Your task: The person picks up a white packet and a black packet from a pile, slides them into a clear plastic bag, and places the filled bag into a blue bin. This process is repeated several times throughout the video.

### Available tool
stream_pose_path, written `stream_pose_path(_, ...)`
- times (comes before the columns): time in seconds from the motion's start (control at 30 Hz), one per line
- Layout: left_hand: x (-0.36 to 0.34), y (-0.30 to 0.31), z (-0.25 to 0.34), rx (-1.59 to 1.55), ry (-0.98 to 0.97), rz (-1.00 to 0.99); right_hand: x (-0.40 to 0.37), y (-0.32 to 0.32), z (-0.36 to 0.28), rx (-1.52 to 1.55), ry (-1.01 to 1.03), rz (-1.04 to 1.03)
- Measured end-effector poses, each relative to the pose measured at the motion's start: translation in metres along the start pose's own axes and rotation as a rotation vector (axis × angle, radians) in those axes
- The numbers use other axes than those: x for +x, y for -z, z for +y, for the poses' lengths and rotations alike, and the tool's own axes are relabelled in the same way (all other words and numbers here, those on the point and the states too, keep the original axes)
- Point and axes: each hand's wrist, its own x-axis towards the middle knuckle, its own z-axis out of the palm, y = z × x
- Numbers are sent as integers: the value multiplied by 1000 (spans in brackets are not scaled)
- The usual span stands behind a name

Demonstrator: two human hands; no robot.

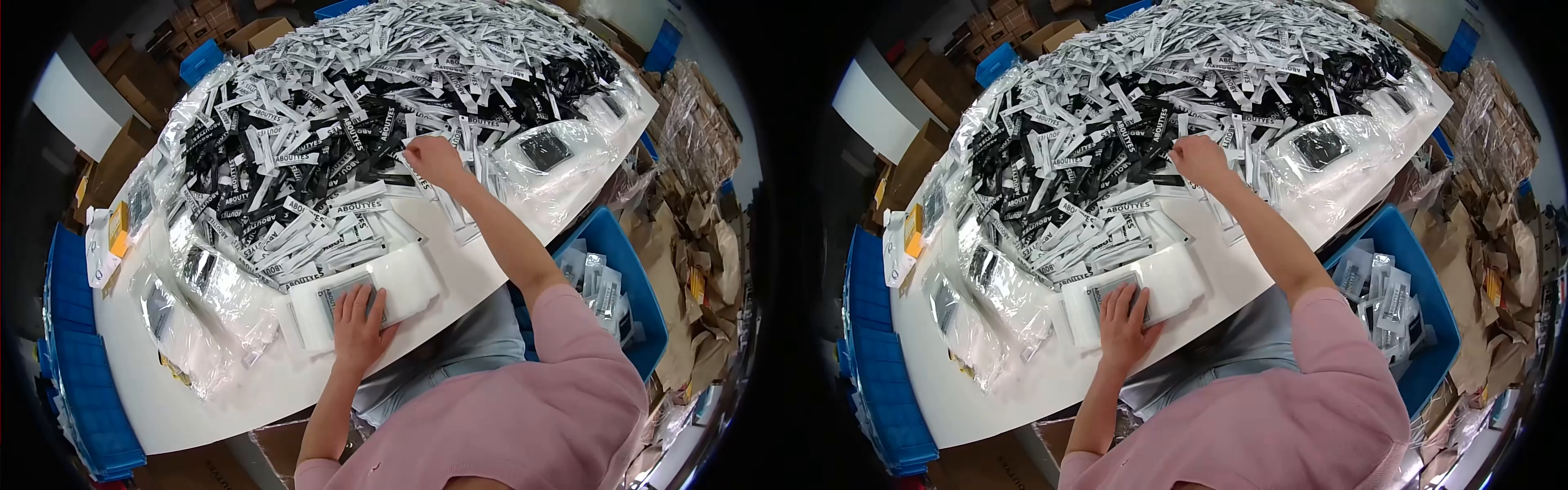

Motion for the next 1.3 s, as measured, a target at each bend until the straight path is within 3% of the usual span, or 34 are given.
stream_pose_path(0.03, -1, -1, 0, 0, -13, 46, 4, -7, -1, 0, -1, 3)
stream_pose_path(0.1, -2, -2, 0, -1, -28, 93, 11, -22, 0, -281, 19, -242)
stream_pose_path(0.13, -2, -2, 0, -1, -27, 95, 14, -33, 4, -259, 41, -268)
stream_pose_path(0.2, -1, -2, -2, 2, -27, 99, 19, -54, 25, -60, 224, -32)
stream_pose_path(0.23, -2, -2, -2, 0, -23, 93, 22, -40, 19, 113, 180, -33)
stream_pose_path(0.3, -1, -2, -2, -3, -22, 89, 20, -2, 1, 279, -199, -136)
stream_pose_path(0.33, -1, -3, -2, -5, -25, 103, 23, -11, 14, 464, -251, -81)
stream_pose_path(0.37, -1, -2, -2, -7, -28, 117, 24, -8, 12, 464, -252, -81)
stream_pose_path(0.43, 0, -1, -1, -16, -25, 113, 27, 0, 6, 766, -447, -205)
stream_pose_path(0.47, 0, 0, 0, -25, -21, 111, 32, -4, 0, 391, -247, -76)
stream_pose_path(0.53, 0, 2, -1, -39, -19, 92, 38, -28, -7, 113, 427, 137)
stream_pose_path(0.63, -3, 1, -1, -29, -22, 80, 40, -49, -22, -476, 449, -367)
stream_pose_path(0.73, -3, -2, -4, -11, -29, 98, 52, -51, -28, -596, 516, -400)
stream_pose_path(0.87, -5, -6, -11, -54, -39, 126, 45, -29, -32, -88, 284, 52)
stream_pose_path(0.93, -2, -11, -19, -133, 1, 153, 32, -4, -39, 668, -127, -166)
stream_pose_path(0.97, 0, -14, -22, -206, 40, 182, 15, 12, -44, 783, -141, -210)
stream_pose_path(1.0, 9, -12, -21, -225, 45, 319, -7, 21, -54, 814, -168, -63)
stream_pose_path(1.03, 12, -11, -22, -229, 48, 316, -31, 26, -61, 841, -194, 84)
stream_pose_path(1.1, 16, -7, -25, -384, 525, 133, -79, 6, -48, 835, -37, 348)
stream_pose_path(1.13, 21, -7, -28, -471, 434, 279, -104, -9, -40, 932, -94, 275)
stream_pose_path(1.2, 30, -1, -31, -672, 527, 282, -125, -21, -31, 1025, -161, 196)
stream_pose_path(1.27, 37, 9, -31, -724, 589, 227, -130, -24, -25, 614, 99, 148)
stream_pose_path(1.3, 40, 16, -26, -656, 566, 260, -128, -15, -33, 599, 87, 141)
